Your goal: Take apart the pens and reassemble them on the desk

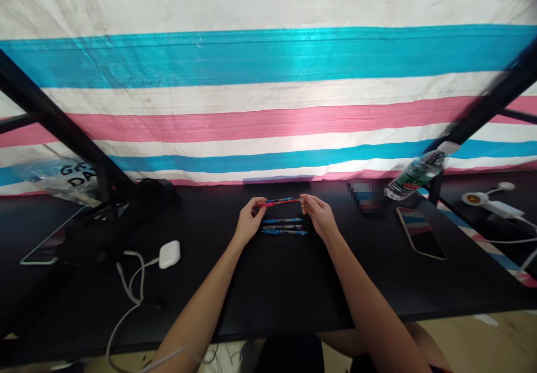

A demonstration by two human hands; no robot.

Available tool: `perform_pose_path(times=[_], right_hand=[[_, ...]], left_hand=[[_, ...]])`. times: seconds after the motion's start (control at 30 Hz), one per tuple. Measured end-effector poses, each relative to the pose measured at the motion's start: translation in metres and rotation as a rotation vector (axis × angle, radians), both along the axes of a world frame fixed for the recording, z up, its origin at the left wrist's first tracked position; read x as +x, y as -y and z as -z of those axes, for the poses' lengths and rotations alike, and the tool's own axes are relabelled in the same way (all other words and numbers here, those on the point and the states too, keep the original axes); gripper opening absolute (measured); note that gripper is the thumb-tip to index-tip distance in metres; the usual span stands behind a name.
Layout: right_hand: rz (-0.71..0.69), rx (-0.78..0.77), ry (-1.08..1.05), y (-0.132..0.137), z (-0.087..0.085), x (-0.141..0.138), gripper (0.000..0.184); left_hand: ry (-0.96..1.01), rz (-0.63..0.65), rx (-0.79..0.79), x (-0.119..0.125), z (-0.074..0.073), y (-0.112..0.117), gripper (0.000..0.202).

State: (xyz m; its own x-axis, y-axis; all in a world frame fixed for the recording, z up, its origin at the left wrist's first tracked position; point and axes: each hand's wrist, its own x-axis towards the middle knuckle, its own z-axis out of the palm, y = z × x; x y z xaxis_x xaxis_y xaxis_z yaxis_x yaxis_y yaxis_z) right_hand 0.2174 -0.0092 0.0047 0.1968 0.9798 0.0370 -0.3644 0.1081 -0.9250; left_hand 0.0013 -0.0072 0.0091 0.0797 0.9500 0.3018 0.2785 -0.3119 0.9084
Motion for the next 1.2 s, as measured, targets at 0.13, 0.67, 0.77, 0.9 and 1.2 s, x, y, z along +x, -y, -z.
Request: perform_pose_path(times=[0.13,0.67,0.77,0.9,1.2], right_hand=[[0.028,0.002,-0.005,-0.002,0.002,0.001,0.030],[-0.028,0.028,0.336,0.003,0.003,-0.005,0.035],[0.013,0.016,0.321,0.004,0.001,-0.005,0.036],[-0.027,0.019,0.352,0.005,0.000,-0.008,0.039],[-0.093,0.023,0.517,0.010,-0.001,-0.015,0.036]], left_hand=[[-0.014,0.011,-0.005,0.000,0.001,-0.001,0.015],[-0.065,0.043,-0.034,-0.001,0.001,0.000,0.022],[-0.058,0.045,-0.033,0.000,0.000,0.001,0.021],[-0.060,0.049,-0.027,0.000,-0.001,0.001,0.021],[-0.035,0.052,-0.048,0.000,0.000,0.001,0.023]])
